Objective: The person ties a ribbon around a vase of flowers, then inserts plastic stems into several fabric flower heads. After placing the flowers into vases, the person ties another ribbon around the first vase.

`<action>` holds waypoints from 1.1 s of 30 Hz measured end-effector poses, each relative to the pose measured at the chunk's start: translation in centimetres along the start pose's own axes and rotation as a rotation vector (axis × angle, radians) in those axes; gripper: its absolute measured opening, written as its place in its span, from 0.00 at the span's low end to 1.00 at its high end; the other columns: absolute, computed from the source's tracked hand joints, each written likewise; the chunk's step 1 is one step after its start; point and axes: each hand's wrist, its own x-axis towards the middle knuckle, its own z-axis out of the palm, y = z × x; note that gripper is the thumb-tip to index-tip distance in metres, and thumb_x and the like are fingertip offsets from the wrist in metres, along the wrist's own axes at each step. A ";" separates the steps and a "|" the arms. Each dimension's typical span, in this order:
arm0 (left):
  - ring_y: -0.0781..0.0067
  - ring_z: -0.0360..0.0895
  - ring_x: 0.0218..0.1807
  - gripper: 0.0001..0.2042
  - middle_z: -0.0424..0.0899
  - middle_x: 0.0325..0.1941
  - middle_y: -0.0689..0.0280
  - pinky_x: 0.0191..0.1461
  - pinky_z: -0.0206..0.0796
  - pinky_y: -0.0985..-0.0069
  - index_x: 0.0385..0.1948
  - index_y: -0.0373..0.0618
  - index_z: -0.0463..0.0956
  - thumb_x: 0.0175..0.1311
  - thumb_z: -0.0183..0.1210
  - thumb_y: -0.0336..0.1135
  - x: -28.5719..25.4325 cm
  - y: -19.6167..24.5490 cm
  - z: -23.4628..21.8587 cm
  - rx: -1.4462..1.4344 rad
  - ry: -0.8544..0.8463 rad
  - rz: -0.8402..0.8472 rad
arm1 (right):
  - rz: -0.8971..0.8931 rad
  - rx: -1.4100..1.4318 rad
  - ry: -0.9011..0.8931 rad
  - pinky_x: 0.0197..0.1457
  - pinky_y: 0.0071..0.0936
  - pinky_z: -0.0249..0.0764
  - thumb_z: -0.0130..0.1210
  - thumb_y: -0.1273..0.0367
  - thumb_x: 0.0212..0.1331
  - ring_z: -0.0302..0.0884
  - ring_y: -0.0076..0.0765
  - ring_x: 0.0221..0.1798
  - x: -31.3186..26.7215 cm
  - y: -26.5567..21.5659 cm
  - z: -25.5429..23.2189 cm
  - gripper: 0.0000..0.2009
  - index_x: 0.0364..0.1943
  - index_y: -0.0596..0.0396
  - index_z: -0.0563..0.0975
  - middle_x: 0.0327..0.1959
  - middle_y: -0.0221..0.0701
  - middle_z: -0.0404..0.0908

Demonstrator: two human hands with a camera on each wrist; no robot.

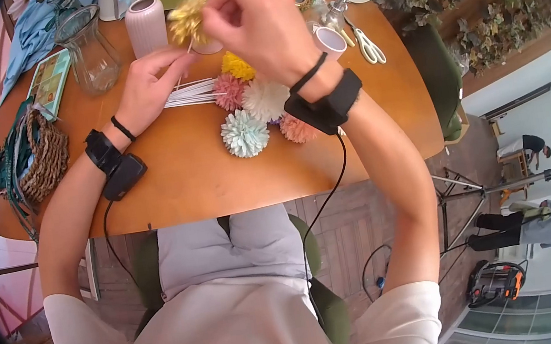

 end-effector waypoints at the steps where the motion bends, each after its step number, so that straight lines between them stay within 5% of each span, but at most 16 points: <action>1: 0.74 0.77 0.40 0.12 0.82 0.35 0.64 0.46 0.69 0.76 0.46 0.38 0.84 0.75 0.55 0.36 -0.1 -0.3 0.2 0.007 0.005 0.033 | 0.026 0.012 0.033 0.34 0.20 0.76 0.63 0.66 0.65 0.80 0.19 0.31 -0.1 0.6 -0.6 0.09 0.38 0.59 0.82 0.28 0.27 0.85; 3: 0.74 0.76 0.38 0.12 0.81 0.34 0.63 0.44 0.68 0.76 0.46 0.38 0.84 0.75 0.56 0.35 0.0 -1.3 0.6 0.054 -0.006 0.124 | 0.035 0.004 0.091 0.35 0.15 0.72 0.63 0.67 0.67 0.76 0.12 0.33 -0.4 1.4 -2.1 0.09 0.40 0.60 0.82 0.30 0.23 0.84; 4: 0.73 0.75 0.37 0.11 0.81 0.34 0.63 0.43 0.68 0.76 0.46 0.38 0.84 0.74 0.56 0.35 0.0 -1.8 0.6 0.081 -0.012 0.167 | 0.082 0.049 0.125 0.36 0.20 0.77 0.64 0.66 0.63 0.82 0.19 0.31 -0.8 1.7 -3.0 0.09 0.37 0.59 0.83 0.28 0.28 0.86; 9: 0.73 0.73 0.35 0.11 0.79 0.32 0.64 0.41 0.66 0.76 0.47 0.38 0.83 0.74 0.57 0.35 0.0 -2.3 0.7 0.093 0.045 0.186 | 0.223 0.127 0.030 0.33 0.13 0.71 0.64 0.72 0.64 0.77 0.12 0.31 -5.9 1.5 -6.6 0.06 0.37 0.62 0.82 0.28 0.23 0.84; 12: 0.75 0.73 0.35 0.12 0.79 0.32 0.65 0.40 0.65 0.76 0.48 0.38 0.83 0.75 0.57 0.36 -0.2 -2.8 0.9 0.058 0.044 0.143 | 0.118 -0.071 -0.133 0.28 0.14 0.68 0.64 0.76 0.61 0.74 0.11 0.26 -9.1 0.5 -8.7 0.02 0.35 0.59 0.82 0.25 0.24 0.82; 23: 0.74 0.73 0.37 0.12 0.79 0.34 0.66 0.43 0.66 0.77 0.48 0.37 0.82 0.75 0.56 0.36 0.0 -3.0 0.5 0.150 -0.034 0.096 | -0.043 -0.261 -0.545 0.30 0.30 0.76 0.66 0.71 0.54 0.81 0.32 0.25 -13.7 -0.9 -6.8 0.05 0.33 0.50 0.81 0.23 0.28 0.80; 29: 0.68 0.75 0.44 0.11 0.79 0.41 0.65 0.49 0.67 0.74 0.47 0.37 0.82 0.74 0.57 0.35 0.1 -3.5 0.1 0.261 -0.132 0.124 | 0.052 -0.144 -0.478 0.27 0.23 0.73 0.67 0.70 0.58 0.79 0.27 0.23 -12.3 -0.7 -7.9 0.04 0.35 0.52 0.84 0.24 0.27 0.82; 30: 0.67 0.76 0.46 0.11 0.80 0.43 0.64 0.50 0.68 0.74 0.47 0.37 0.83 0.74 0.57 0.34 0.0 -3.9 -0.2 0.292 -0.172 0.124 | 0.260 0.010 -0.359 0.26 0.18 0.69 0.66 0.69 0.62 0.77 0.19 0.24 -12.4 -0.1 -8.2 0.05 0.36 0.55 0.85 0.24 0.26 0.83; 33: 0.66 0.77 0.50 0.11 0.80 0.46 0.64 0.54 0.69 0.72 0.48 0.38 0.82 0.74 0.56 0.34 -0.1 -4.3 0.2 0.301 -0.192 0.144 | 0.260 0.036 -0.278 0.27 0.15 0.62 0.63 0.71 0.65 0.70 0.11 0.25 -10.9 1.0 -9.0 0.05 0.35 0.59 0.85 0.23 0.22 0.81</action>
